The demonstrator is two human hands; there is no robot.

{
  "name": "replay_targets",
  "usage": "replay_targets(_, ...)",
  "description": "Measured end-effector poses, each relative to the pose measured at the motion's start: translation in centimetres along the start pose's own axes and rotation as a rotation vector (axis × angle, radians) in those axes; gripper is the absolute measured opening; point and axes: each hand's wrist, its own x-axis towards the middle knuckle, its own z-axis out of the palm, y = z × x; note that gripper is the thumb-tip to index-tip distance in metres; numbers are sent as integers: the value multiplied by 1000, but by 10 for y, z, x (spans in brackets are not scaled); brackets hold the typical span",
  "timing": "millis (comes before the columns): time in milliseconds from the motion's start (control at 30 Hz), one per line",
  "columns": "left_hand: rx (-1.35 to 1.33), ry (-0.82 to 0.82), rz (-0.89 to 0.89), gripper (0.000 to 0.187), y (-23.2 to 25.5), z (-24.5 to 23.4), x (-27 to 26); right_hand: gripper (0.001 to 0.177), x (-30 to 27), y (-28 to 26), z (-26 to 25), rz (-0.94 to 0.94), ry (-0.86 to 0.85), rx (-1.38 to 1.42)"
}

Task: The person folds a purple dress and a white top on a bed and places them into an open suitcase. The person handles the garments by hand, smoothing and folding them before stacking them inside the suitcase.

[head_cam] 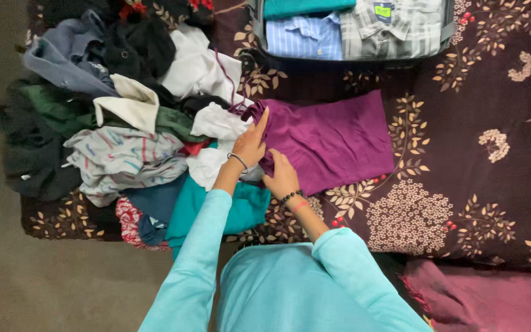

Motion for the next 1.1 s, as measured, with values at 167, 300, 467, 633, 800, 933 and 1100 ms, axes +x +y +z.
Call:
replay_targets(167,40,-105,-57,102,-44,-56,-23,67,6,-25,70,-129,12,103)
replay_targets(300,-16,-81,-39,101,-68,-87,-36,68,13,-50,109,-130,-1,114)
replay_targets(467,-25,-20,-172,94,-96,-91,-46,78,19,-63,129,-197,-143,166)
replay_targets(633,102,132,-369,89,-98,-78,-51,81,16,-39,107,-127,-324,236)
replay_targets(800,173,310,-463,88,-59,-76,-51,70,17,47,25,-136,-42,122)
replay_targets(933,559,489,-201,77,-23,-28,-50,64,26,109,-46,-14,221,-244)
replay_targets(1100,444,1,-74,69,-6,46,-42,67,31,125,-77,74,231,-467)
